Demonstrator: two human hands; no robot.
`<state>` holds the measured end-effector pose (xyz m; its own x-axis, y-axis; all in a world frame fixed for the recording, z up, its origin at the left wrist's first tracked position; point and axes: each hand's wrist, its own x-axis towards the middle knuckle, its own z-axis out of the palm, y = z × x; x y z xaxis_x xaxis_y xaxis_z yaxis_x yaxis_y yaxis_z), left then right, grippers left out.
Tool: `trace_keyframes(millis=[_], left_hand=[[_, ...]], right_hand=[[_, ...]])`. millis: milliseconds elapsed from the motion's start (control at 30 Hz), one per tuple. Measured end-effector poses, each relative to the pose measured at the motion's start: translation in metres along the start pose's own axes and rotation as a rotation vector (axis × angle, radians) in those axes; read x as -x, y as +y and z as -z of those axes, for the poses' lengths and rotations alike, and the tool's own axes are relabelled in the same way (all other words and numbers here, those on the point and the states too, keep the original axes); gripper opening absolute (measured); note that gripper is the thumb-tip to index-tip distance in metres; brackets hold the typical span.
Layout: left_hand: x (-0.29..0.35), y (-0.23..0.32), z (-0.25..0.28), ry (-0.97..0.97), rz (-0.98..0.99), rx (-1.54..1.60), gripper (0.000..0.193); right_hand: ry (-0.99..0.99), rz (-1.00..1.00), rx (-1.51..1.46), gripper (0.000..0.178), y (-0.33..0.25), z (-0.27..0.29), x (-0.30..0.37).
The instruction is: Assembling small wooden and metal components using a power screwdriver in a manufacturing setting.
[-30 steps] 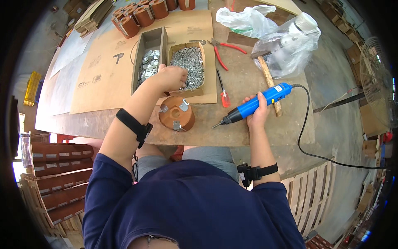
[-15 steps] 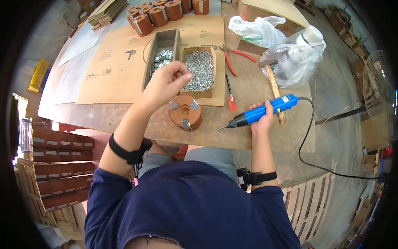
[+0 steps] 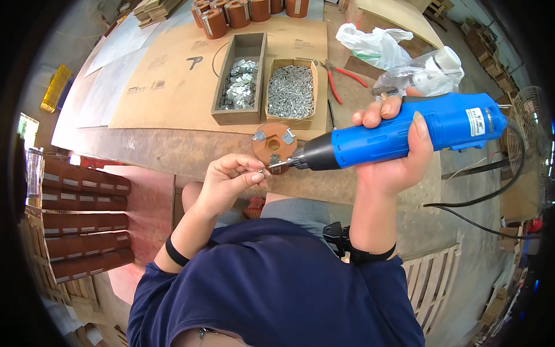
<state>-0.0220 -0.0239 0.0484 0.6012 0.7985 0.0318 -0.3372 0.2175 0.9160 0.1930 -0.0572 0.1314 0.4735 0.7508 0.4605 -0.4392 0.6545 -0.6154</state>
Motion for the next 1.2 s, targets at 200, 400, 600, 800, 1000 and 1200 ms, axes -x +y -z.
trace_keyframes(millis=[200,400,600,800,1000,1200], left_hand=[[0.008,-0.007,0.0,0.03,0.048,0.304,0.013],[0.008,-0.011,0.005,0.032,0.017,0.42,0.015],[0.006,-0.012,0.002,0.026,-0.011,0.429,0.014],[0.006,-0.009,0.0,0.016,-0.002,0.431,0.013],[0.003,-0.002,-0.003,-0.005,0.06,0.336,0.009],[-0.012,0.004,-0.003,0.038,-0.232,-0.475,0.009]], right_hand=[[-0.127,0.051,0.039,0.047,0.006,-0.026,0.009],[-0.152,0.113,0.048,0.048,0.001,-0.03,0.011],[-0.222,0.089,0.046,0.049,-0.003,-0.027,0.012],[-0.238,0.095,0.045,0.05,-0.003,-0.027,0.011],[-0.275,0.104,0.019,0.05,-0.005,-0.027,0.007],[-0.343,0.11,0.115,0.051,-0.001,-0.037,0.001]])
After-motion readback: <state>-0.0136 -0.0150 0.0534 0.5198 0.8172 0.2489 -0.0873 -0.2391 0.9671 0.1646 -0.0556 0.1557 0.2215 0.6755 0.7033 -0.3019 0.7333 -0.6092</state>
